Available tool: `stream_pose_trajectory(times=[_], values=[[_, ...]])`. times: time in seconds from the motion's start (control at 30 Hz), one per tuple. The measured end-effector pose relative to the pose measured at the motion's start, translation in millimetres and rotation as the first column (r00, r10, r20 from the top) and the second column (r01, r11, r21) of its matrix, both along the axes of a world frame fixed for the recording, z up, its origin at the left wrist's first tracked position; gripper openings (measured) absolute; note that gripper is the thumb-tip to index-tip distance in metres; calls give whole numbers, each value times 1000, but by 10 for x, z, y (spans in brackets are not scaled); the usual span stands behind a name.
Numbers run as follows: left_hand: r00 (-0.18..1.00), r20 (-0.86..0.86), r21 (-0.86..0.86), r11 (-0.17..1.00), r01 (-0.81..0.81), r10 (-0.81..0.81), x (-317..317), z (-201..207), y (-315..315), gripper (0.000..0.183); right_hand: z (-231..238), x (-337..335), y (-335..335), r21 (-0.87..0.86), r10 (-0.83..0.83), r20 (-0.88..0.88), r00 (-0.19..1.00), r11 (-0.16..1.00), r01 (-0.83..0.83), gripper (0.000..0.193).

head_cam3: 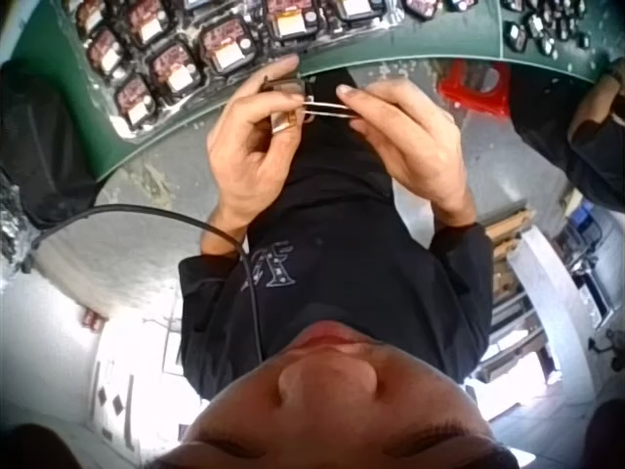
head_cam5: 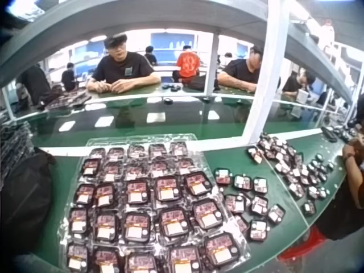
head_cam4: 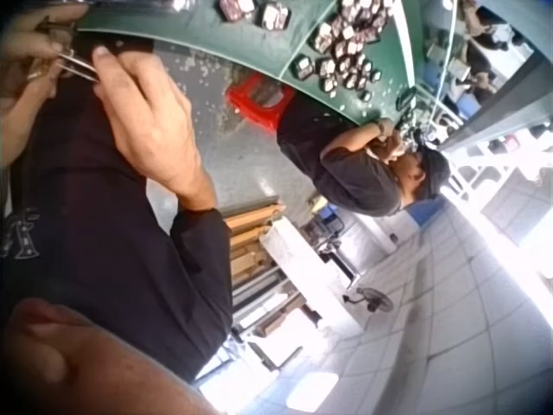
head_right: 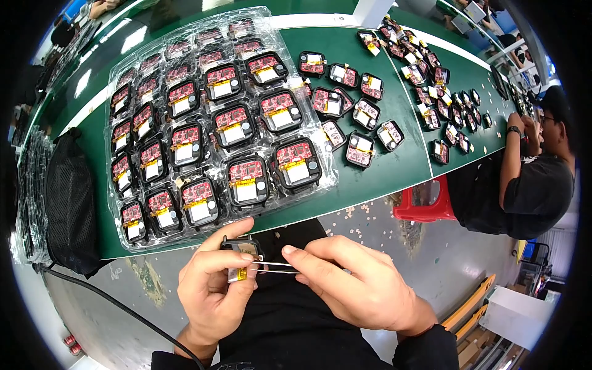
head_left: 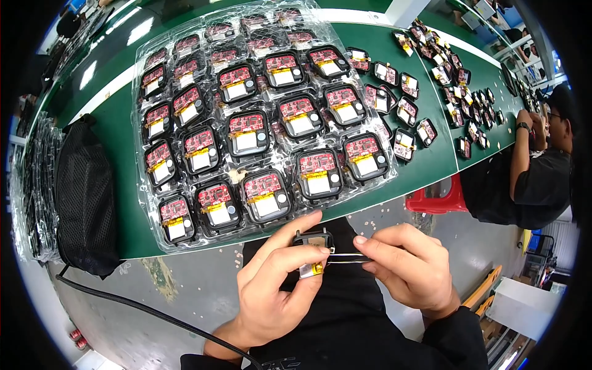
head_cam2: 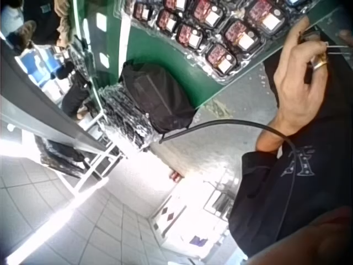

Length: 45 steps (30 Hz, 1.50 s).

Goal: Assembling small electronic wearable components using tweezers at a manufacturing workstation.

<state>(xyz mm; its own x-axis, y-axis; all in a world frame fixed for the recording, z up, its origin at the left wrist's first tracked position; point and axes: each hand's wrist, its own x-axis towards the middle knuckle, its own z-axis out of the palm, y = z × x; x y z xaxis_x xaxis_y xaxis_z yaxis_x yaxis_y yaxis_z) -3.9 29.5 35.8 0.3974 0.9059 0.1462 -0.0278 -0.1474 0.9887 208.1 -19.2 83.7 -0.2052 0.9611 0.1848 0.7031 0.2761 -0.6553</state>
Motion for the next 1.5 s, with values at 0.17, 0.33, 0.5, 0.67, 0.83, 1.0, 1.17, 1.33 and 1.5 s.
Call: stream_pose_trajectory(times=[0.17,0.33,0.5,0.67,0.83,1.0,1.17,1.33,1.5], values=[[997,18,-22,996,-81,81,43,-13,-125,23,83,22,47,168,-19,108,994,986,1,33],[993,-81,82,993,-85,91,39,-15,-81,27,130,55,78,215,9,215,977,975,-56,31],[981,-194,248,968,35,14,30,28,-47,28,153,45,86,272,-11,298,954,960,-73,30],[978,-206,239,971,18,32,14,28,-42,28,26,113,183,159,119,80,990,979,-130,24],[972,-233,250,967,46,13,8,66,-31,28,132,102,121,289,61,278,959,946,-144,25],[973,-229,257,966,23,38,8,35,-46,28,105,92,138,275,67,292,954,949,-151,25],[972,-234,251,967,38,23,-21,51,-50,28,80,105,160,241,104,173,979,960,-145,25],[969,-246,231,972,42,16,-31,56,-66,27,88,25,103,358,27,341,940,921,-156,25],[972,-232,243,970,21,37,-41,57,-65,27,95,32,110,354,28,341,940,922,-156,25]])
